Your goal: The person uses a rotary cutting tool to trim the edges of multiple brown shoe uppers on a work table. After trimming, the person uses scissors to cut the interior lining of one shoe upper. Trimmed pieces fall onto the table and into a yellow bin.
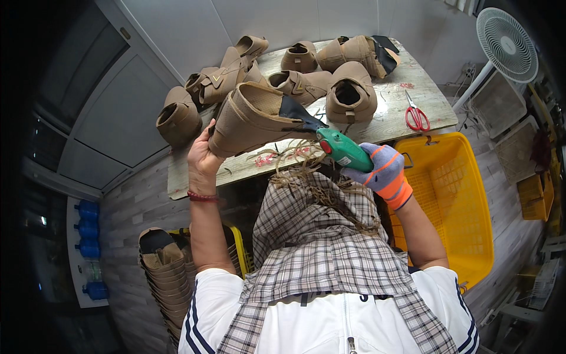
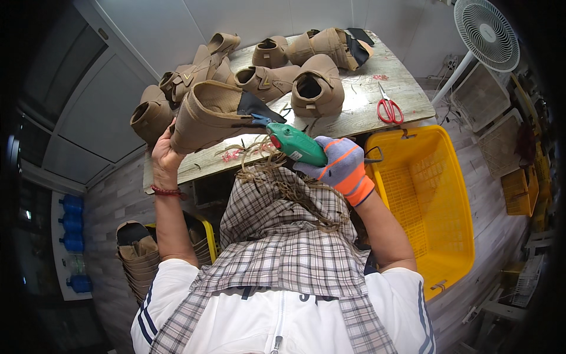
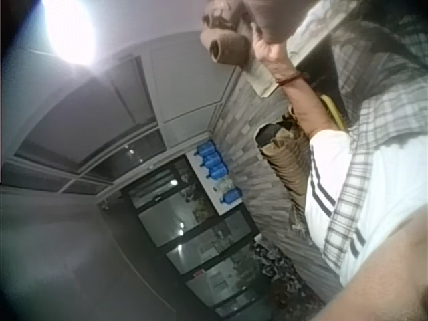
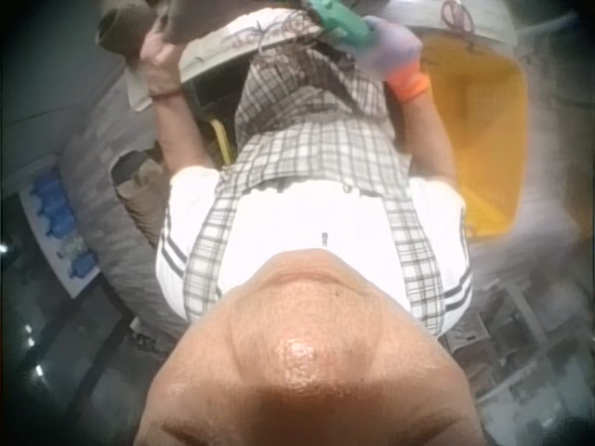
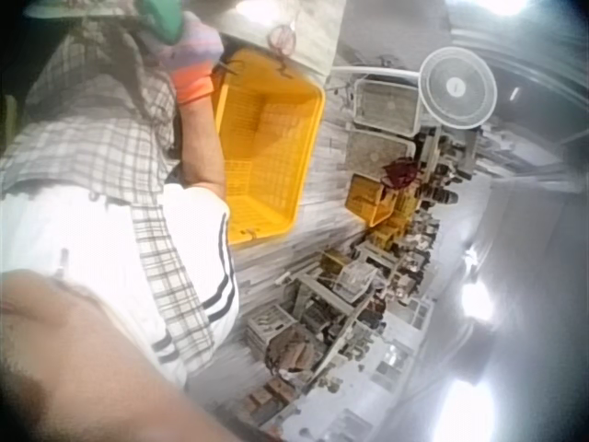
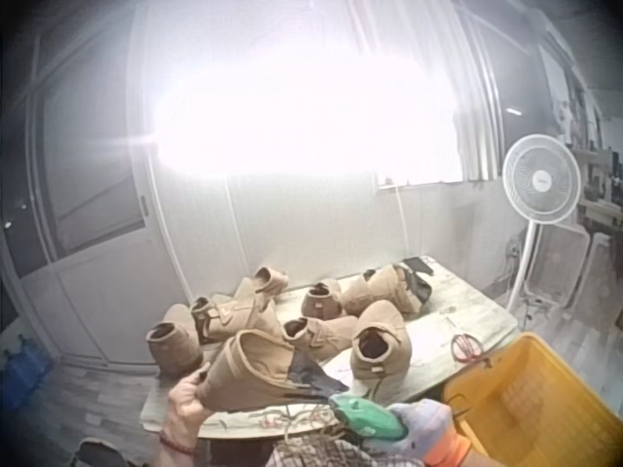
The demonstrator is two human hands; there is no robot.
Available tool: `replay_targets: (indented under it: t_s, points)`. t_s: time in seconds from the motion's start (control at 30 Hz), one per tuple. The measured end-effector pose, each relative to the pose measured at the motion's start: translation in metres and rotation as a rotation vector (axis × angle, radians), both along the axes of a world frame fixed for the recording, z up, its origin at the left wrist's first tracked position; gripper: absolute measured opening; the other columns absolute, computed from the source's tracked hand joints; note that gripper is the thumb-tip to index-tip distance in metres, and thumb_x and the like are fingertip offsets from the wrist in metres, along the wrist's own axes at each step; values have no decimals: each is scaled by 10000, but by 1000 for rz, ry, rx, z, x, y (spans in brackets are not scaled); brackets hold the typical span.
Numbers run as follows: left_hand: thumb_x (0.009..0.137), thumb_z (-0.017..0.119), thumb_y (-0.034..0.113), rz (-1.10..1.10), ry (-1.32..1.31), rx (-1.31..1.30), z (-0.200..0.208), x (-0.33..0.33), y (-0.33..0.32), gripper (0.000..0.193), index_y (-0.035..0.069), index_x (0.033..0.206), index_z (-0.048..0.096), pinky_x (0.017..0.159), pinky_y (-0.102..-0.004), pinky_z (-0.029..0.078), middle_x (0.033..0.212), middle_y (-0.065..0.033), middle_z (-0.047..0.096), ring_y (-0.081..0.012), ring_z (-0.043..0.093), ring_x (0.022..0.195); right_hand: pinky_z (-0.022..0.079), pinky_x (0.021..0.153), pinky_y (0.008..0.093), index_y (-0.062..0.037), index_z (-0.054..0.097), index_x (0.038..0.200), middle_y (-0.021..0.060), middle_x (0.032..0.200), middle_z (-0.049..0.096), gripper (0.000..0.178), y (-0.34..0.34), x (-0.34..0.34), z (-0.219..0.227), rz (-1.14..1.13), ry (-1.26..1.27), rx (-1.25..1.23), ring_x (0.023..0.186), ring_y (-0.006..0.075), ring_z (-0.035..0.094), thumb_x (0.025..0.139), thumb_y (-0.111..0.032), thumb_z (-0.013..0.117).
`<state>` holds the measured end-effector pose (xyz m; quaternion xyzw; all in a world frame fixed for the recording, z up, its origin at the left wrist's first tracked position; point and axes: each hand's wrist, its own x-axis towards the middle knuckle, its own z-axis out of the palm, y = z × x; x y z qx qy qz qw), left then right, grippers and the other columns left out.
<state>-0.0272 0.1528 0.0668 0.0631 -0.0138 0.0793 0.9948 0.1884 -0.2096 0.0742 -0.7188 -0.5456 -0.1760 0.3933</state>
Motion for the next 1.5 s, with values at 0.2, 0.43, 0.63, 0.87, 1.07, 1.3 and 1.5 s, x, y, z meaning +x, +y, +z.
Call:
replay_targets:
  t_s: [0.2,0.43,0.63,0.87,1.07,1.3,1.5]
  points:
    - [1036,327,197,39,13,2,-5,0,1,408,-80,1313,443,1103,-524,348,1332,-271,511,-376,486,1265,479,509,365,-90,683,788,121,636,617,461,1,-4,3,52,20,1,557,308,599,614,-488,837]
    - [1037,323,190,82,32,65,3,0,-5,399,-74,1311,445,1101,-525,353,1348,-273,494,-373,479,1273,484,510,365,-100,697,810,115,637,623,477,6,-5,1,72,24,31,553,304,602,602,-506,837]
    - [1022,404,173,92,3,144,17,0,-25,372,-35,1321,479,1069,-500,401,1345,-232,517,-344,501,1259,496,524,358,-90,699,816,114,655,636,469,14,-13,9,124,74,-32,557,297,611,606,-484,844]
    - [1003,467,152,342,-11,290,18,1,-47,338,-34,1279,523,1072,-481,392,1320,-184,555,-309,520,1239,508,543,320,-55,697,889,126,688,659,497,24,-23,-2,174,248,41,585,287,641,626,-443,862]
    - [996,489,133,565,-20,633,21,2,-71,351,-17,1313,502,1088,-446,368,1335,-146,550,-271,501,1258,496,568,265,-11,671,984,93,695,665,516,33,-28,-2,287,652,42,594,126,626,708,-412,840]
    - [952,565,72,701,53,837,11,5,-86,306,17,1253,581,1039,-368,402,1252,-95,615,-187,554,1171,469,552,254,5,666,979,28,679,632,476,40,-28,18,322,977,-35,601,58,549,759,-390,813]
    - [927,618,62,915,179,1184,-2,20,-106,235,21,1156,646,916,-318,450,1118,-38,661,-157,593,996,458,543,249,4,667,905,40,673,626,428,49,-16,3,326,850,69,600,60,553,774,-381,800]
